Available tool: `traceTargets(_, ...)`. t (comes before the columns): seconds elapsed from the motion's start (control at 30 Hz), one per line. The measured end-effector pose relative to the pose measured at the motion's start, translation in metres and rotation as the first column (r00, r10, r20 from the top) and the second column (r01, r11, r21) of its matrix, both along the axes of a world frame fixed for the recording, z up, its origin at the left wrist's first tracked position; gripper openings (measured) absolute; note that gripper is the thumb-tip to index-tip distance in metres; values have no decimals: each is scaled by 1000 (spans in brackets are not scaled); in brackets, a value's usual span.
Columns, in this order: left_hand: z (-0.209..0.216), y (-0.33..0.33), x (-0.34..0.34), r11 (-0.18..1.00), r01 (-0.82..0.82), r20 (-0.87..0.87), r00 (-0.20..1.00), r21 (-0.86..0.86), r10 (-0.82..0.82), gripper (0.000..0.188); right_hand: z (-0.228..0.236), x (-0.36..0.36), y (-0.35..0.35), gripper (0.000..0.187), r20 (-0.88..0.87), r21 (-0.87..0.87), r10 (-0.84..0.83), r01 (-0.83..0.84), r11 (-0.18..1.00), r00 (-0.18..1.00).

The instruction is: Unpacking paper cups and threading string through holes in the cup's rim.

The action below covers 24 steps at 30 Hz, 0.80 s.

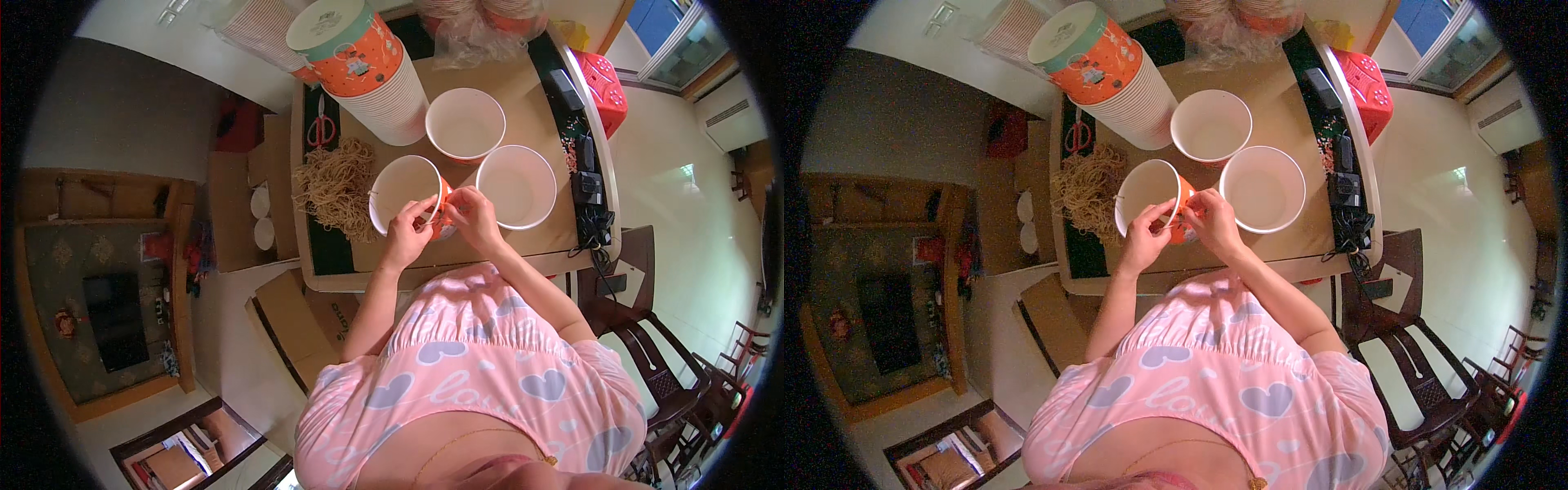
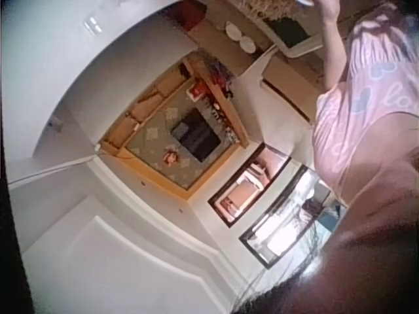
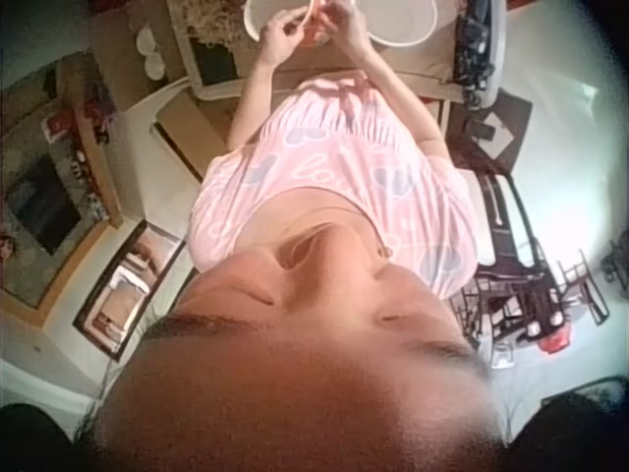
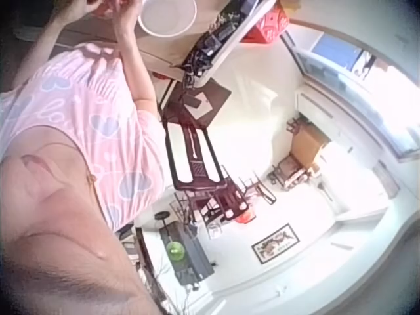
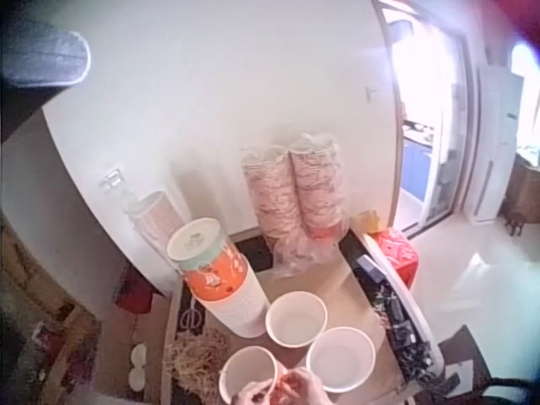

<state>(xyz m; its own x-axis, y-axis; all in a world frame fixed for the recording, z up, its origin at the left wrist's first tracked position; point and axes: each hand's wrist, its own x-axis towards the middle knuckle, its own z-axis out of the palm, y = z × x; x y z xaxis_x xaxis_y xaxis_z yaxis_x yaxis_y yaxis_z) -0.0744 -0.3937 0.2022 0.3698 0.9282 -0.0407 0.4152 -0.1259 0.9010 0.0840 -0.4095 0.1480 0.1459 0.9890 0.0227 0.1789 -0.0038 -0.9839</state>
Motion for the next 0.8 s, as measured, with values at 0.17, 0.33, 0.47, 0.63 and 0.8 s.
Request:
traceTargets(0.17,-14,0,-5,1000,-8,9,1000,7,8,41,3,0,-2,14,-6,-2,0,0,1000,1000)
traceTargets(0.33,-23,0,-8,999,14,22,1000,30,-15,39,1,1,-4,14,23,-27,36,-35,999,999)
traceTargets(0.47,-20,0,-8,998,29,27,999,-54,-27,39,-10,2,-4,13,-22,-26,36,-37,999,999)
traceTargets(0.63,-22,0,-9,997,67,-29,997,-26,-68,41,-7,5,-2,9,76,-84,138,-131,988,988)
traceTargets(0.8,-20,-1,-9,996,83,-26,996,-43,-84,42,0,7,-2,10,90,-114,179,-169,979,980)
